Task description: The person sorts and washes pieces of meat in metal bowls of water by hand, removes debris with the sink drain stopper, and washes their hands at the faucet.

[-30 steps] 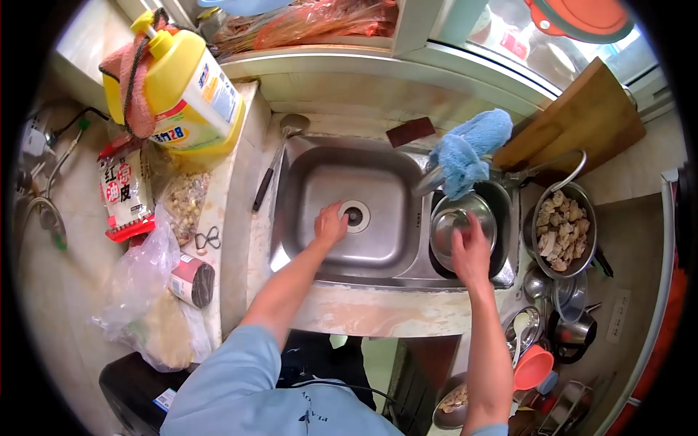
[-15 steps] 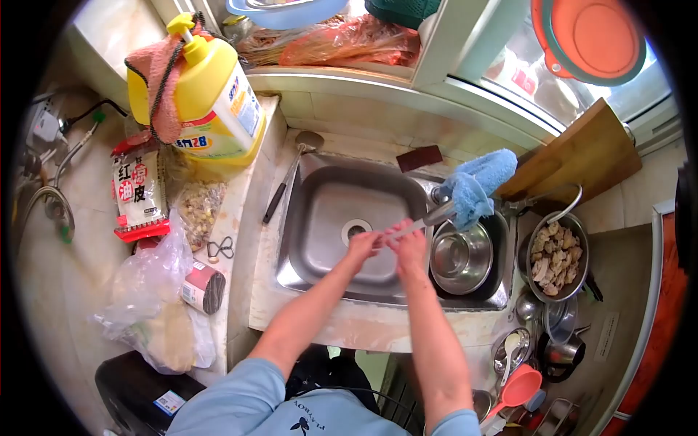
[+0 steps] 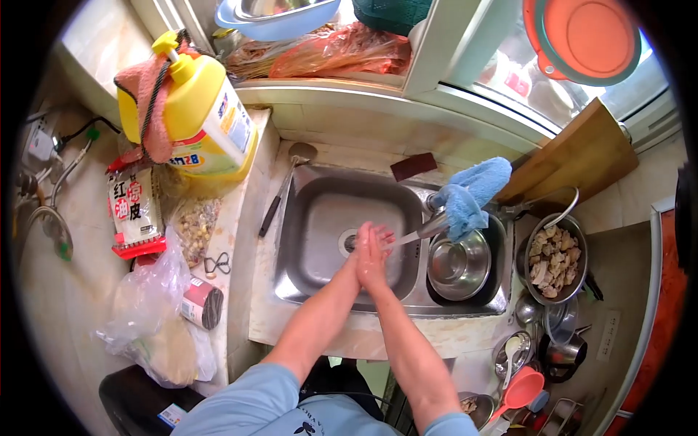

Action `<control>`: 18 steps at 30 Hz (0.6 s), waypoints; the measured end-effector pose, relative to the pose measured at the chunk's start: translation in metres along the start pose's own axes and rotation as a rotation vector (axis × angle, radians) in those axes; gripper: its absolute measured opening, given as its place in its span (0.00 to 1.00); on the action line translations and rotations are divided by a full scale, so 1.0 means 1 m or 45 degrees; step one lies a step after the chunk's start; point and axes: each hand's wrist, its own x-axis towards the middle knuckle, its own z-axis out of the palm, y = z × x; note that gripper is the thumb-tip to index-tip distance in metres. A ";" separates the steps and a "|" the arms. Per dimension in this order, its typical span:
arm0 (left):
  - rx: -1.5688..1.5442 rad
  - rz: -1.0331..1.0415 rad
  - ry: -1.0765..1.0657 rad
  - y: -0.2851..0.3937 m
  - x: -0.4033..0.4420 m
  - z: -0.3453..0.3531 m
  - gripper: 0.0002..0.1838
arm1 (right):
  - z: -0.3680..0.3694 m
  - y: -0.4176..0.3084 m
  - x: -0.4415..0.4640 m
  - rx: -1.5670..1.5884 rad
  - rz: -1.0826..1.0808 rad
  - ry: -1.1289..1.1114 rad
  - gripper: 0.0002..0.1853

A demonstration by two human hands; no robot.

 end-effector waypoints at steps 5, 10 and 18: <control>0.278 -0.113 0.043 0.001 -0.041 0.046 0.29 | 0.008 -0.003 0.006 -0.051 0.649 -0.384 0.32; 0.639 -0.061 0.010 -0.002 -0.036 0.040 0.35 | 0.148 0.092 -0.017 0.446 1.009 0.017 0.36; 2.514 0.412 0.588 0.038 -0.068 0.115 0.28 | -0.047 -0.035 0.021 2.486 1.214 0.135 0.29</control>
